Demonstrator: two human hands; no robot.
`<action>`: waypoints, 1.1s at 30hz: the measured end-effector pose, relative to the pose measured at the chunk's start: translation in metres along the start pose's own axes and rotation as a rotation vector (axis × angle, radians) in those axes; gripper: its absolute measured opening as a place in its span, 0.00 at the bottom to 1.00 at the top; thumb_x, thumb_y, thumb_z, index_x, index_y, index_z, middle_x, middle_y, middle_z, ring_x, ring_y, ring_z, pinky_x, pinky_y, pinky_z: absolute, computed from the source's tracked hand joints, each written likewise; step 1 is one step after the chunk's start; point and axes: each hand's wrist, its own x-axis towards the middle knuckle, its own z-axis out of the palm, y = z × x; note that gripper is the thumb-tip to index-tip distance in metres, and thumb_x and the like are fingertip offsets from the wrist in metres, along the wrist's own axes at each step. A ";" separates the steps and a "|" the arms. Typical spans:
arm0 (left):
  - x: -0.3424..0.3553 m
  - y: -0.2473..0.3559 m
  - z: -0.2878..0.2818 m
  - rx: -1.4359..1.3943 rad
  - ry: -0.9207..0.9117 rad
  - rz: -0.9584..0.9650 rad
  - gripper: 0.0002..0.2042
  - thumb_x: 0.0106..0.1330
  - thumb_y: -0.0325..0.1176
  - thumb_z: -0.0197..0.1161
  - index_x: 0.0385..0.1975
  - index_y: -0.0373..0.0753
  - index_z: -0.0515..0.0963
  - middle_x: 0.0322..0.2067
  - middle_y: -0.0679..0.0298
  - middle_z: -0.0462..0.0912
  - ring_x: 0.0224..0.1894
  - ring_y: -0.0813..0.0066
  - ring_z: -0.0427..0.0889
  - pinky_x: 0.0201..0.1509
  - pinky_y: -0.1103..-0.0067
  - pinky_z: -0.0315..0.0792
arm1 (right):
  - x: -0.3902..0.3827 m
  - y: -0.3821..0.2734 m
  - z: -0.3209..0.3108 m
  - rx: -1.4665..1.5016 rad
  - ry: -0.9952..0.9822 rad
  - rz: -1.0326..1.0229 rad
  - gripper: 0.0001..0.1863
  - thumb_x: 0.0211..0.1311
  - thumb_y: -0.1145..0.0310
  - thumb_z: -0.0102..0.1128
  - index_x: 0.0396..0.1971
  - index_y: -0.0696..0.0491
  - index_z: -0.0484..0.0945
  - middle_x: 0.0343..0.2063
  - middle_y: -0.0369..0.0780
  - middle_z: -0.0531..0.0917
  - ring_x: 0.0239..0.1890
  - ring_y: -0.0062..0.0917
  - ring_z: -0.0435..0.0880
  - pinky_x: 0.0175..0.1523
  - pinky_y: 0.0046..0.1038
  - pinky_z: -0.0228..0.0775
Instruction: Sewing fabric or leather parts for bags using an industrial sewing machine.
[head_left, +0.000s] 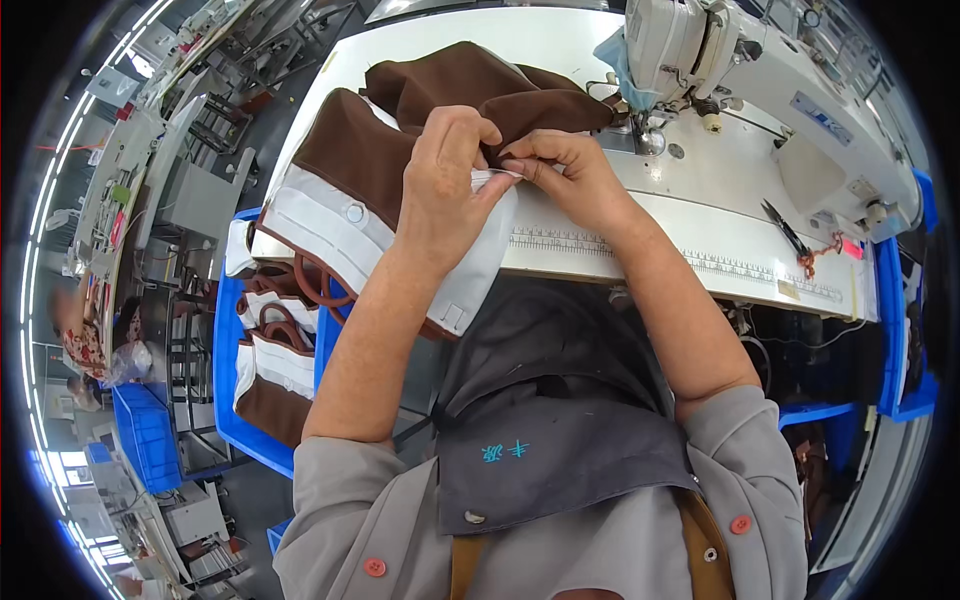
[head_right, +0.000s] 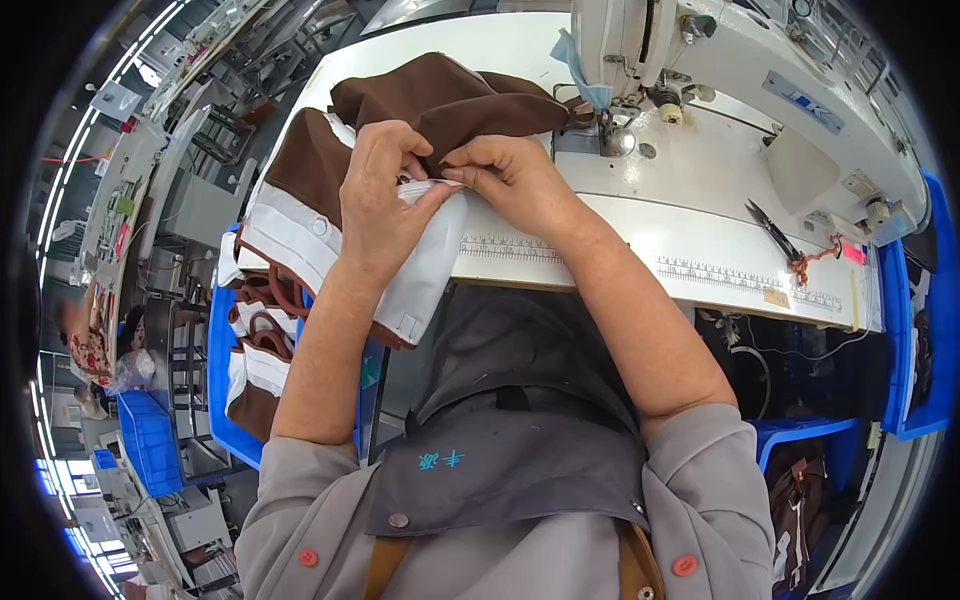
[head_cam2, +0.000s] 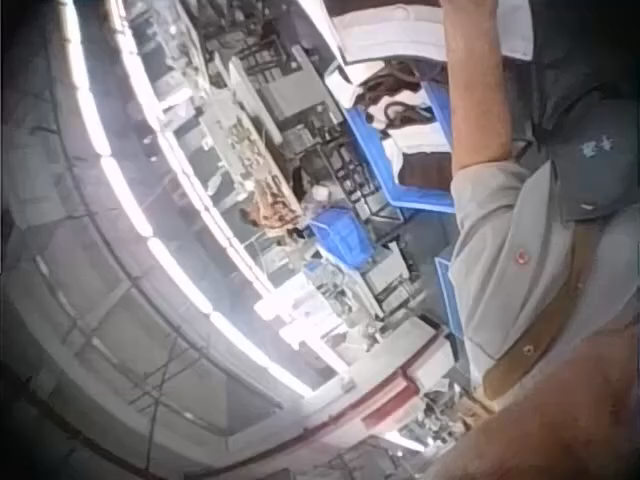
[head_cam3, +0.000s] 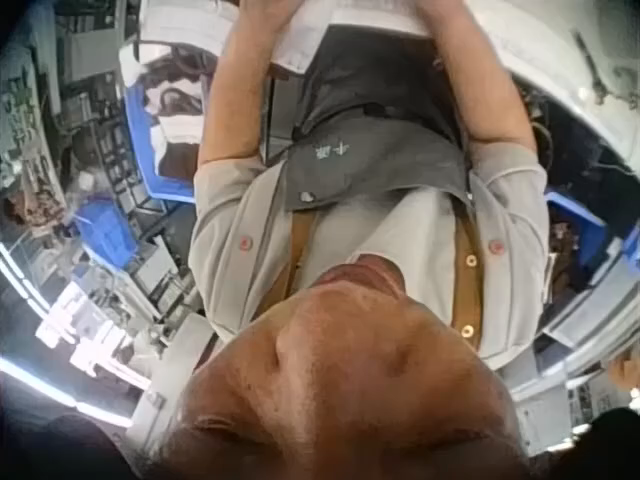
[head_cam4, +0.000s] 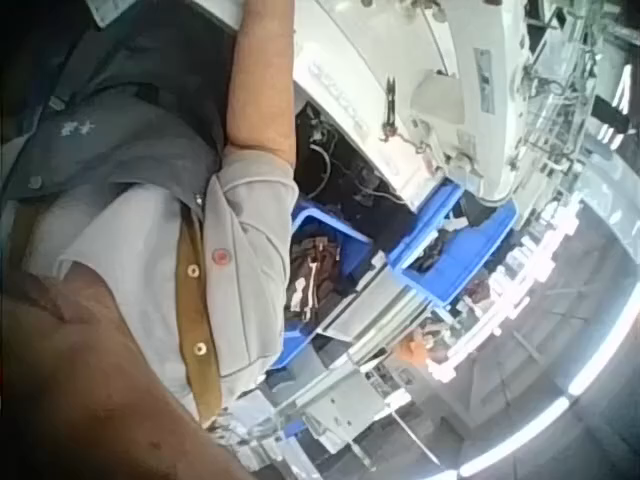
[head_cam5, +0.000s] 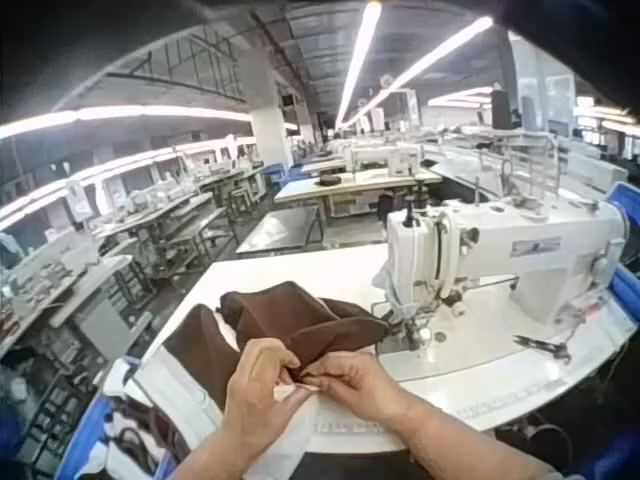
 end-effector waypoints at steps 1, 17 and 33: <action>0.000 0.004 0.000 -0.031 0.039 -0.023 0.27 0.45 0.20 0.77 0.48 0.41 0.76 0.55 0.59 0.71 0.37 0.67 0.78 0.47 0.72 0.75 | -0.001 -0.003 -0.001 -0.070 0.000 -0.030 0.10 0.67 0.76 0.62 0.46 0.60 0.83 0.37 0.41 0.86 0.39 0.23 0.85 0.47 0.21 0.76; 0.004 -0.003 -0.002 0.036 0.019 0.060 0.12 0.51 0.25 0.74 0.33 0.35 0.80 0.54 0.58 0.75 0.44 0.61 0.80 0.48 0.68 0.72 | -0.004 -0.009 0.005 -0.345 0.062 -0.262 0.10 0.55 0.72 0.70 0.37 0.55 0.82 0.35 0.42 0.83 0.36 0.34 0.83 0.40 0.28 0.75; 0.019 -0.006 -0.042 0.368 -0.287 0.358 0.10 0.46 0.36 0.72 0.24 0.41 0.81 0.48 0.70 0.85 0.65 0.67 0.73 0.72 0.59 0.53 | -0.003 -0.006 0.006 -0.175 0.074 -0.141 0.06 0.60 0.73 0.68 0.36 0.57 0.84 0.31 0.41 0.86 0.34 0.25 0.85 0.40 0.25 0.76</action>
